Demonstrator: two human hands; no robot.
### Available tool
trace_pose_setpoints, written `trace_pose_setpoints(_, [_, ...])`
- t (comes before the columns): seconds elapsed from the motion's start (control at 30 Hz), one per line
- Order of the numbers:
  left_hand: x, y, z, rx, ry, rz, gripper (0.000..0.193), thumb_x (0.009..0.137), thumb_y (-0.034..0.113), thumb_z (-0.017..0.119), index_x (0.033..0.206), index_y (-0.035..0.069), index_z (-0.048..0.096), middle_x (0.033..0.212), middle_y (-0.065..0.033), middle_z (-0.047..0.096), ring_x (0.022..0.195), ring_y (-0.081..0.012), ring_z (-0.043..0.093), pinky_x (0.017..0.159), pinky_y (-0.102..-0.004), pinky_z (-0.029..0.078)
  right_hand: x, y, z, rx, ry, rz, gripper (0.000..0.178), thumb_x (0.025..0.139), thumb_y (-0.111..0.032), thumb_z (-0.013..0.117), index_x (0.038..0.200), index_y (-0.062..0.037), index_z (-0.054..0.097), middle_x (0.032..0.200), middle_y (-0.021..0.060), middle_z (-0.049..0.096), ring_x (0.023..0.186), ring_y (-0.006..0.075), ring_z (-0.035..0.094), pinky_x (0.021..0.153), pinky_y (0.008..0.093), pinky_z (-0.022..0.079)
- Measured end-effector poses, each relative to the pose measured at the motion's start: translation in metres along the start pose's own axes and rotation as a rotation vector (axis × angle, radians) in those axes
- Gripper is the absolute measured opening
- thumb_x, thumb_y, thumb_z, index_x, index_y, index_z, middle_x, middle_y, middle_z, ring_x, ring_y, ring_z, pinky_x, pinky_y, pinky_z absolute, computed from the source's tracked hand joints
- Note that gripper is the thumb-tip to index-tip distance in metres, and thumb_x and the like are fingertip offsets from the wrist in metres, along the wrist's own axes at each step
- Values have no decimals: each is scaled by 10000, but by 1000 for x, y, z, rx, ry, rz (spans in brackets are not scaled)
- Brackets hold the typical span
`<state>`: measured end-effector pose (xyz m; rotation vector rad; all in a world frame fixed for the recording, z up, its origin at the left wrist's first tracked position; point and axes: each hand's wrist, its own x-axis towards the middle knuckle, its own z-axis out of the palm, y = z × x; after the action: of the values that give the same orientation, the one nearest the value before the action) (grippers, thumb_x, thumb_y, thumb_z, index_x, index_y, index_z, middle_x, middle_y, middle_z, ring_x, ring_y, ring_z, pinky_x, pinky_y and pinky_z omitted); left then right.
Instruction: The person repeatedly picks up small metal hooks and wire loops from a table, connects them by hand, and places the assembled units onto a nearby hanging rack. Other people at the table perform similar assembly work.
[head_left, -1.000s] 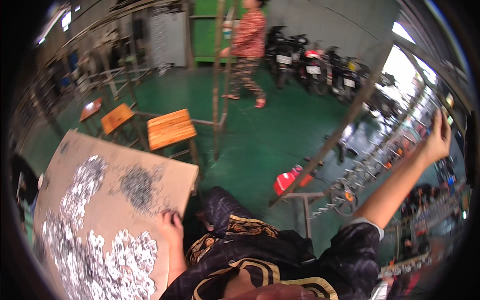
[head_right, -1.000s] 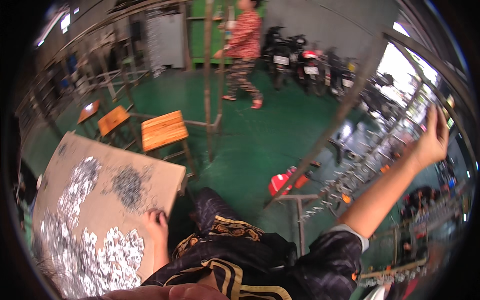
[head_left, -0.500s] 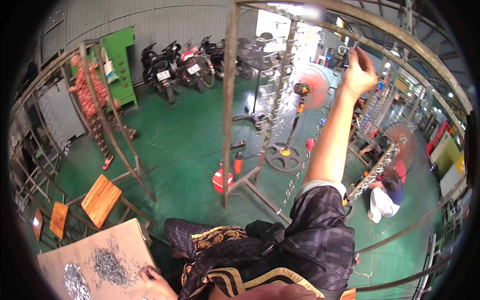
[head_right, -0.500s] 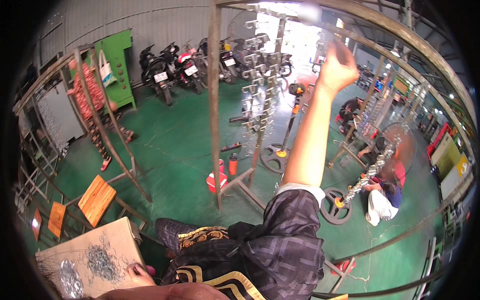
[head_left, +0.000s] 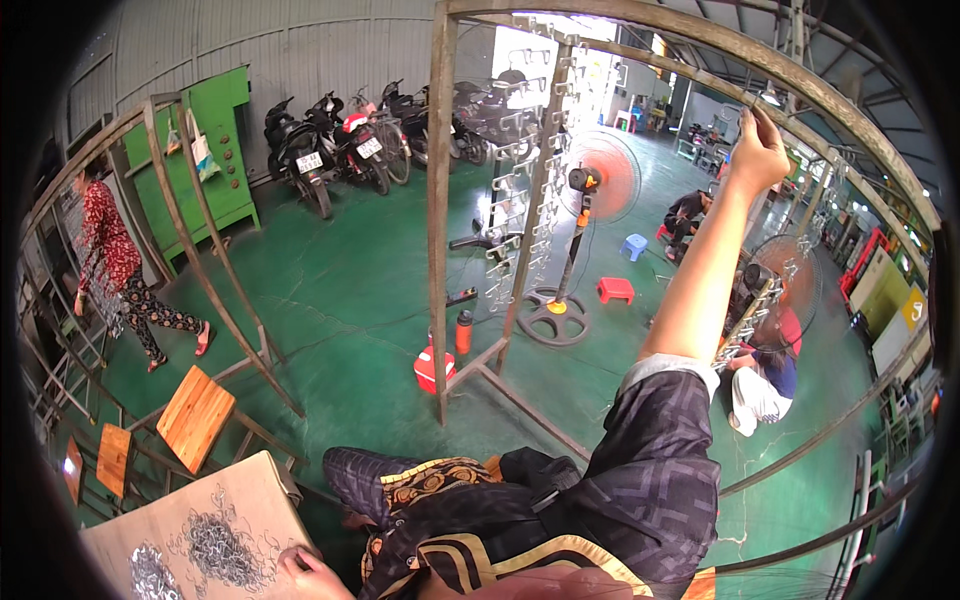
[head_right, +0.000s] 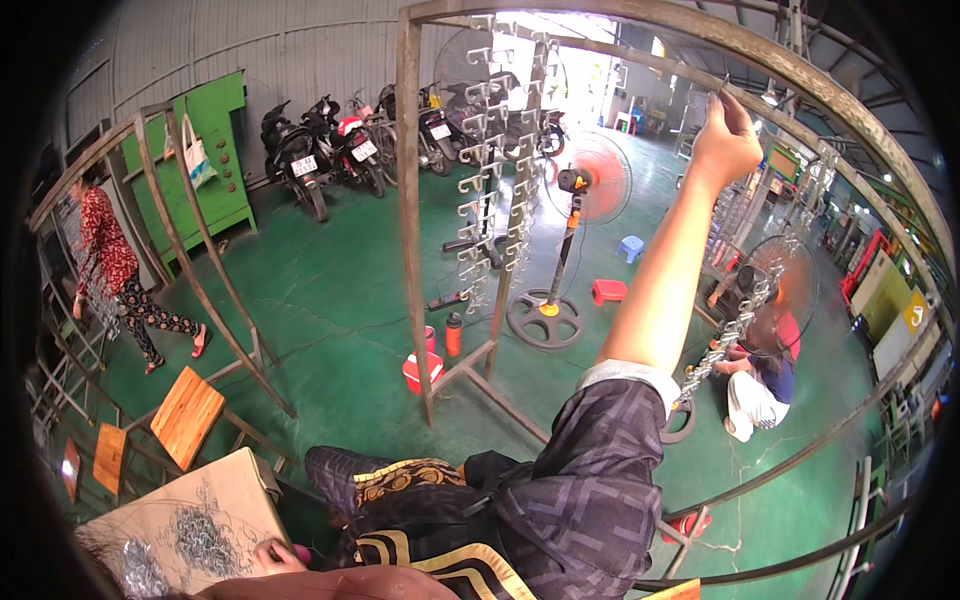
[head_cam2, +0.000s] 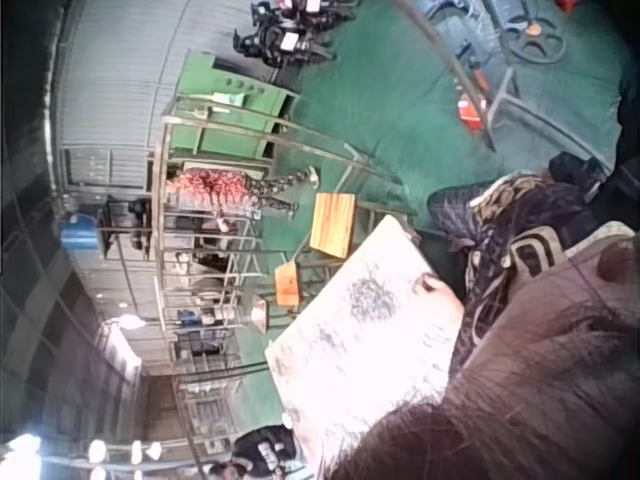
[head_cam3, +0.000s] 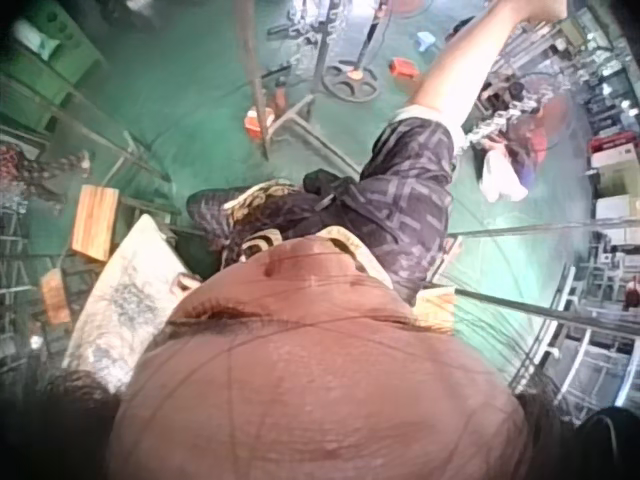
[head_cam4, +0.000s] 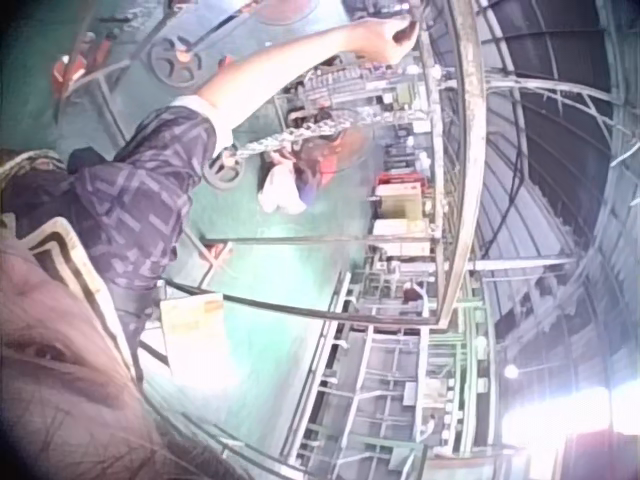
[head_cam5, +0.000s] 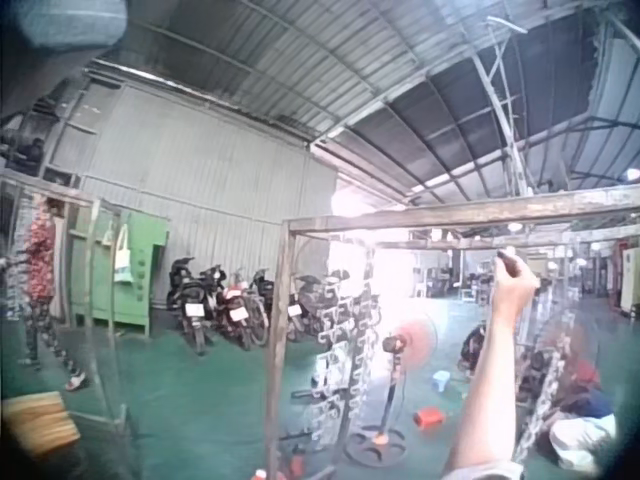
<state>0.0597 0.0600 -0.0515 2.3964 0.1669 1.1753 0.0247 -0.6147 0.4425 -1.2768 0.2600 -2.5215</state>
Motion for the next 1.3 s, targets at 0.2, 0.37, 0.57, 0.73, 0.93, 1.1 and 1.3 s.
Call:
trace_pose_setpoints(0.2, [-6, -10, 12, -196, -67, -154, 40, 857, 34, 598, 860, -6, 600, 902, -152, 561, 845, -323, 564, 754, -425, 455, 2, 31, 16, 262, -142, 186, 216, 747, 20, 783, 957, 42, 734, 896, 114, 730, 788, 148, 684, 750, 254, 548])
trace_pose_setpoints(0.37, [-5, -4, 8, -129, -35, -102, 43, 854, 33, 599, 869, -8, 601, 911, -157, 557, 861, -330, 562, 774, -431, 450, -8, 61, 47, 252, -257, 303, 241, 786, 21, 765, 1015, 63, 703, 922, 140, 722, 778, 183, 698, 743, 266, 578])
trace_pose_setpoints(0.57, [-7, -11, 12, -87, -46, -114, 32, 841, 31, 608, 854, 2, 610, 891, -150, 561, 853, -339, 565, 770, -442, 450, -31, 68, 67, 374, -293, 471, 271, 765, 16, 765, 1028, 57, 712, 951, 122, 722, 825, 160, 679, 760, 269, 545])
trace_pose_setpoints(0.73, [-9, -17, 15, -51, -82, -156, 37, 833, 37, 617, 838, 2, 611, 905, -156, 573, 858, -343, 574, 774, -443, 456, -37, 60, 95, 455, -355, 573, 274, 780, 19, 752, 1043, 74, 696, 967, 151, 705, 831, 205, 690, 735, 287, 579])
trace_pose_setpoints(0.93, [-15, -37, 24, -66, -75, -144, 37, 842, 37, 608, 835, 1, 608, 917, -161, 580, 867, -342, 578, 772, -442, 458, -15, 104, 149, 634, -507, 623, 317, 824, -8, 732, 1119, 61, 640, 957, 142, 704, 817, 228, 705, 767, 322, 578])
trace_pose_setpoints(1.1, [-14, -33, 21, -42, -102, -132, 27, 842, 32, 601, 844, 5, 608, 904, -153, 578, 861, -337, 577, 769, -436, 455, -17, 111, 190, 603, -522, 564, 306, 805, -33, 707, 1097, -26, 616, 863, 109, 678, 725, 198, 655, 695, 335, 542])
trace_pose_setpoints(1.3, [-10, -21, 17, -37, -78, -88, 15, 840, 6, 595, 851, -4, 598, 874, -142, 572, 856, -324, 571, 776, -419, 453, -24, 116, 213, 718, -591, 608, 277, 818, -15, 662, 1088, -57, 617, 851, 107, 679, 717, 203, 664, 679, 330, 546])
